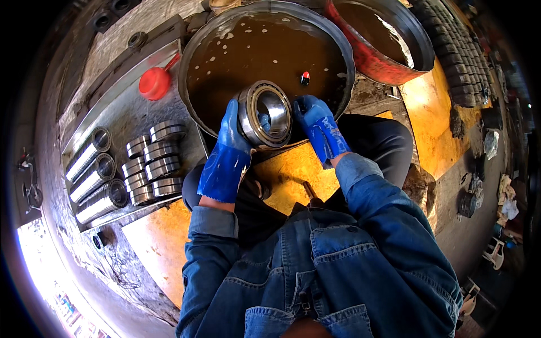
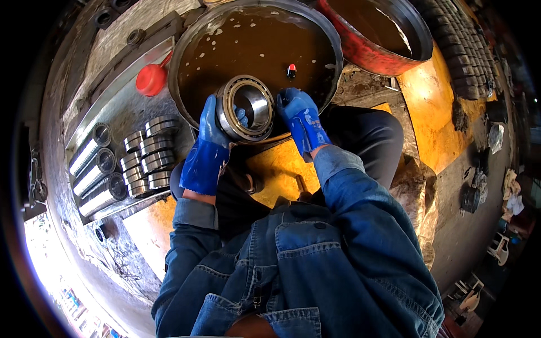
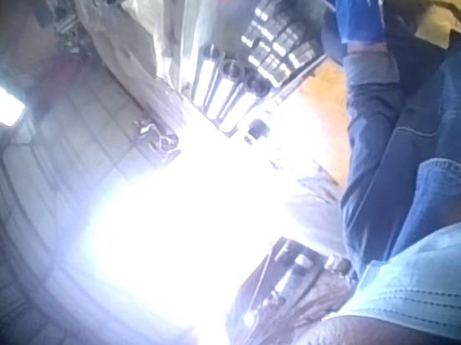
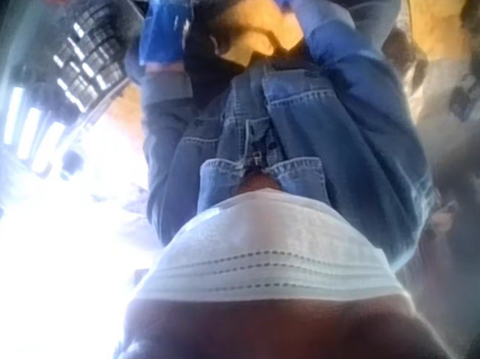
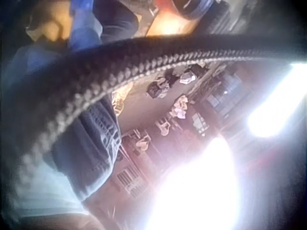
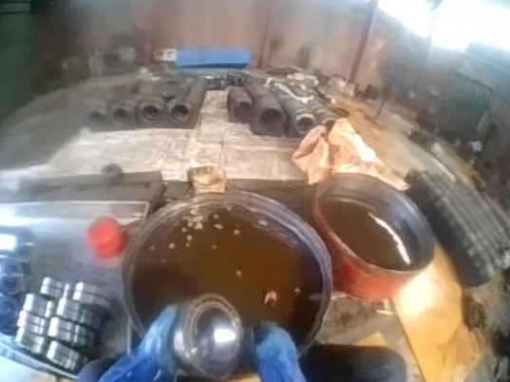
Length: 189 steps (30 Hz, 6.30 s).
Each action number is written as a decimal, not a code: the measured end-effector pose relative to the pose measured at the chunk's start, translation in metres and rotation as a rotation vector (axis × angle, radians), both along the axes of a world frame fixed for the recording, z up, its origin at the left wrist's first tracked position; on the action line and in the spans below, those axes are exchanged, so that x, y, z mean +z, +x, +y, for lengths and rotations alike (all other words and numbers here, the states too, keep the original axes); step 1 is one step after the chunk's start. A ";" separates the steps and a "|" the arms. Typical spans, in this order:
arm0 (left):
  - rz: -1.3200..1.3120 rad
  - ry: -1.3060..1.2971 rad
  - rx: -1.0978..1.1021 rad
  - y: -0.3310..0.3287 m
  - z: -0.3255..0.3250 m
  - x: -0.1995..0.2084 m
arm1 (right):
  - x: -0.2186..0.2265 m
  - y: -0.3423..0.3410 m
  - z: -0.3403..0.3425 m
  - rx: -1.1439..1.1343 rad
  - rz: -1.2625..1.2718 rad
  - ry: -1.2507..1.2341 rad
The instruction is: The person puts on blue rubber gloves and cleans cylindrical metal parts by hand in a bucket of dark liquid. They repeatedly submerge, scrub, and rinse the parts, then place them on a metal tray beside the bucket.
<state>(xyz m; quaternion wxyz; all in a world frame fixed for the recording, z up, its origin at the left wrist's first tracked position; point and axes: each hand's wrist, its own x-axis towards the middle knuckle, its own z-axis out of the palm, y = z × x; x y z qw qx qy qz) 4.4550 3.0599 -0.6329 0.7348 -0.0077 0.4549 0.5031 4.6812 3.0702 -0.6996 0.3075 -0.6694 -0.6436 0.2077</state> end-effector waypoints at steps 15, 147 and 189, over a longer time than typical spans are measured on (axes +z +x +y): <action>0.244 0.543 -0.176 -0.001 -0.010 0.018 | -0.006 0.011 0.010 0.127 -0.022 -0.067; 0.342 0.201 -0.013 -0.055 0.089 0.015 | -0.006 -0.037 0.108 0.606 -0.820 -0.422; 0.373 0.230 -0.100 -0.052 0.086 0.004 | 0.002 -0.001 0.085 0.439 -0.855 -0.642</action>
